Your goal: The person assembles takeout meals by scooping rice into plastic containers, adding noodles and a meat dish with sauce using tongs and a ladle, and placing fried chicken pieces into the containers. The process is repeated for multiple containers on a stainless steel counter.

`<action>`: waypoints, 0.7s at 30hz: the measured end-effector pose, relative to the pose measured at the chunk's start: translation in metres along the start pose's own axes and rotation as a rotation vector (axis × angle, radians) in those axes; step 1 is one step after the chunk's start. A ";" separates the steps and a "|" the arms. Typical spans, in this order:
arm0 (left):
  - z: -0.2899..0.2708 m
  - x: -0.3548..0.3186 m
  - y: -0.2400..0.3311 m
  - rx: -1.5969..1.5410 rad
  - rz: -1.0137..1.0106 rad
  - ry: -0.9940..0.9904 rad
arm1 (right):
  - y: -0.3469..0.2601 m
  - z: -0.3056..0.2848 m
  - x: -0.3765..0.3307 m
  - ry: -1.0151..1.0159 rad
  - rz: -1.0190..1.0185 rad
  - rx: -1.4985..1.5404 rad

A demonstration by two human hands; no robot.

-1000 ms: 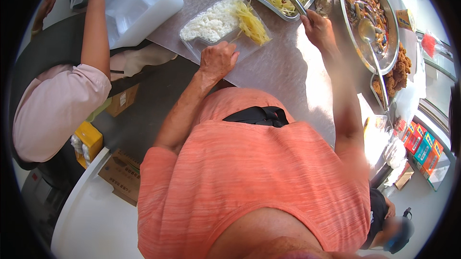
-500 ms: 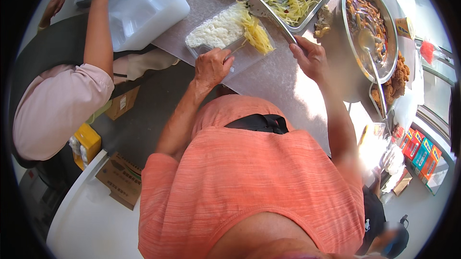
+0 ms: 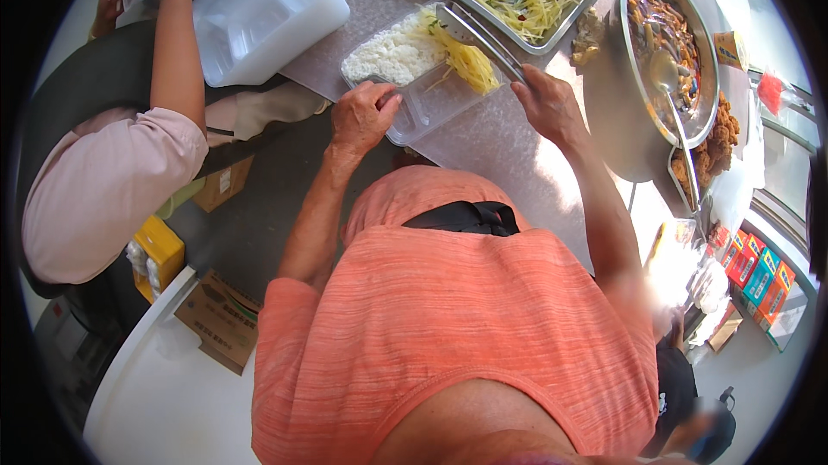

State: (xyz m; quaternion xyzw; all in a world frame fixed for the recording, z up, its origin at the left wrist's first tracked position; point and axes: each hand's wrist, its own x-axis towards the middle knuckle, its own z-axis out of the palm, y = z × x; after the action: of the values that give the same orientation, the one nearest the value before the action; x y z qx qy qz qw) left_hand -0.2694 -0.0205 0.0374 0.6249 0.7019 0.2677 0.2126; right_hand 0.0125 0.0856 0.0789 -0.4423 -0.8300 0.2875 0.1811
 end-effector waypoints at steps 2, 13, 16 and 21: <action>-0.005 0.005 -0.003 -0.023 -0.018 0.021 | -0.008 -0.003 -0.002 0.026 -0.007 -0.035; 0.010 0.122 -0.004 0.178 0.175 0.051 | -0.012 -0.014 0.002 0.139 0.036 0.018; 0.023 0.159 -0.005 0.344 0.225 0.001 | 0.003 -0.021 0.005 0.215 0.121 0.032; 0.022 0.180 0.002 0.522 0.153 -0.282 | 0.033 -0.037 0.004 0.269 0.173 -0.118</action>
State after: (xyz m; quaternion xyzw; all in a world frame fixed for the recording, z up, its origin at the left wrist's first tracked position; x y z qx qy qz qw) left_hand -0.2770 0.1606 0.0289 0.7405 0.6613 0.0041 0.1196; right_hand 0.0515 0.1147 0.0864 -0.5565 -0.7726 0.1910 0.2387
